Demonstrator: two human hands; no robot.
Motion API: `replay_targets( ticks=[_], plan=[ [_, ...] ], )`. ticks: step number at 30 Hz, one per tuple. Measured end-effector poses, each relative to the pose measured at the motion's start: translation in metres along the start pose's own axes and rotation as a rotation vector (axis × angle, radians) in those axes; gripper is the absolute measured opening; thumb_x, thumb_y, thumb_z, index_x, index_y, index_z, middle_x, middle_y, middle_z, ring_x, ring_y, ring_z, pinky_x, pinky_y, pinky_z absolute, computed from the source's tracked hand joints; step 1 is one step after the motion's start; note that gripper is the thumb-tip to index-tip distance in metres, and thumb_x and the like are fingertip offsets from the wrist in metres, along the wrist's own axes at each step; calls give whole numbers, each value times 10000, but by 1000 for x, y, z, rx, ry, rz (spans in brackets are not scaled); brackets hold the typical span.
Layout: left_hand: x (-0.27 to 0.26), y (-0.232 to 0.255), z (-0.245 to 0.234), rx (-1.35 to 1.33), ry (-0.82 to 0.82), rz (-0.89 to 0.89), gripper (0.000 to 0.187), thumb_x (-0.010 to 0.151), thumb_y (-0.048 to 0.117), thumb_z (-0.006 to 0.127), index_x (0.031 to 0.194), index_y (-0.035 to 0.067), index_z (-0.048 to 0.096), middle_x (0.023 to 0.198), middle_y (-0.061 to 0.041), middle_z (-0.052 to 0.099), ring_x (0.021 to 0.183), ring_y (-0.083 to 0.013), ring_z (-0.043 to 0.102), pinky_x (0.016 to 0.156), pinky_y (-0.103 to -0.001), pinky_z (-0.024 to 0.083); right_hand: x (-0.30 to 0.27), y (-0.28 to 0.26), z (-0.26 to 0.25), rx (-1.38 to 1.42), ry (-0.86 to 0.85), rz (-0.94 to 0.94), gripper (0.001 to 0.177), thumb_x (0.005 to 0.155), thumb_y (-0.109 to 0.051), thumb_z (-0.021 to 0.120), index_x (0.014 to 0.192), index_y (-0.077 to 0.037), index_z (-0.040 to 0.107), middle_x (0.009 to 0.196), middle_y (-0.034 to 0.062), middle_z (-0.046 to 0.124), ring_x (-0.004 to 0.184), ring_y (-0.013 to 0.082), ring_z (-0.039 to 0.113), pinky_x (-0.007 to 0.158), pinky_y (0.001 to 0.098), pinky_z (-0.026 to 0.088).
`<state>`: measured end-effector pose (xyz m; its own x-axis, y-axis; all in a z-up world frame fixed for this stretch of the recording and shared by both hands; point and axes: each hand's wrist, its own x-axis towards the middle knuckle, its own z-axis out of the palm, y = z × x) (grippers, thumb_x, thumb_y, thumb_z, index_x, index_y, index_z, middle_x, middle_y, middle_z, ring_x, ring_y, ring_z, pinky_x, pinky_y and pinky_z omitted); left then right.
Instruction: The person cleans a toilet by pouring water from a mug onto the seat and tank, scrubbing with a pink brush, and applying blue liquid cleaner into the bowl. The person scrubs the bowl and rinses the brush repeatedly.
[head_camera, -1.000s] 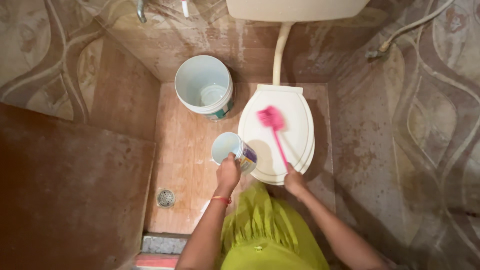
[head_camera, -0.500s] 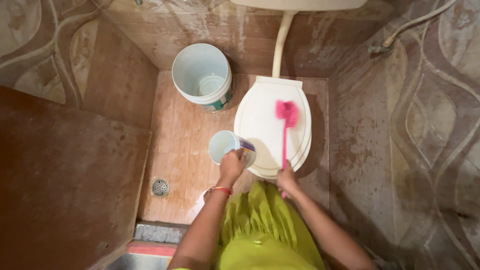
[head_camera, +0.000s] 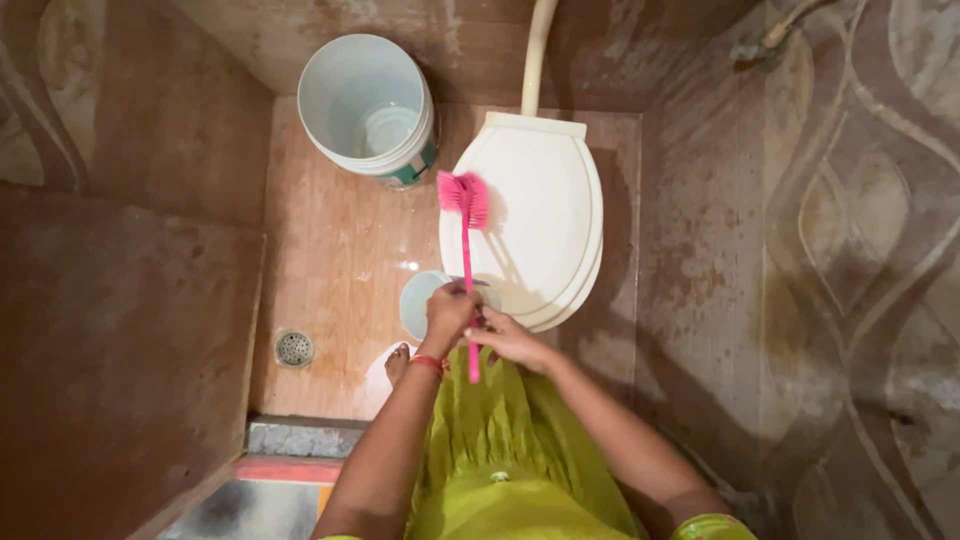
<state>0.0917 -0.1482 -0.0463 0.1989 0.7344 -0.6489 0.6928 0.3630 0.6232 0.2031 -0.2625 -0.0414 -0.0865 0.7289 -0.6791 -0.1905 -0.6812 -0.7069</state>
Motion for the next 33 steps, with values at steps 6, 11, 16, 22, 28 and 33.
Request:
replay_targets(
  ticks=[6,11,16,22,28,33],
  plan=[
    [-6,-15,3,-78,-8,-23,357,757,199,764,1041,-16,773,852,-176,784,746,-237,772,681,-361,623,55,65,-70,402,68,-16,259,1000,-266,636,1141,-56,690,972,34,703,818,144,642,661,299,524],
    [-23,-10,-25,-154,-66,-75,360,741,118,735,1071,-24,749,859,-161,753,693,-229,733,600,-381,645,83,128,-137,820,681,69,228,944,-240,632,1118,-92,632,952,67,691,759,202,613,631,343,483],
    [-34,-9,-63,54,2,110,364,768,106,766,1109,-21,753,820,-125,763,704,-190,721,629,-316,571,92,152,-132,672,732,370,432,951,-274,650,1343,-137,528,1279,139,546,1106,268,535,803,450,534],
    [-42,-15,-101,-124,3,-66,345,781,74,724,1112,-22,731,758,-104,720,608,-154,638,552,-300,513,104,147,-110,951,710,381,554,932,-343,680,1412,-104,538,1315,147,524,1106,273,540,879,453,537],
    [-37,-21,-120,-180,66,-59,301,793,70,718,1072,-42,729,783,-101,729,611,-152,649,551,-296,528,103,122,-113,930,835,513,478,876,-406,724,1291,-217,581,1215,54,482,945,236,446,828,423,491],
    [-26,-11,-125,-405,77,-59,254,812,61,679,1038,-46,725,809,-112,737,626,-171,666,552,-303,549,88,91,-131,898,808,405,396,833,-327,756,1193,-222,626,1049,16,534,826,203,398,685,396,464]
  ],
)
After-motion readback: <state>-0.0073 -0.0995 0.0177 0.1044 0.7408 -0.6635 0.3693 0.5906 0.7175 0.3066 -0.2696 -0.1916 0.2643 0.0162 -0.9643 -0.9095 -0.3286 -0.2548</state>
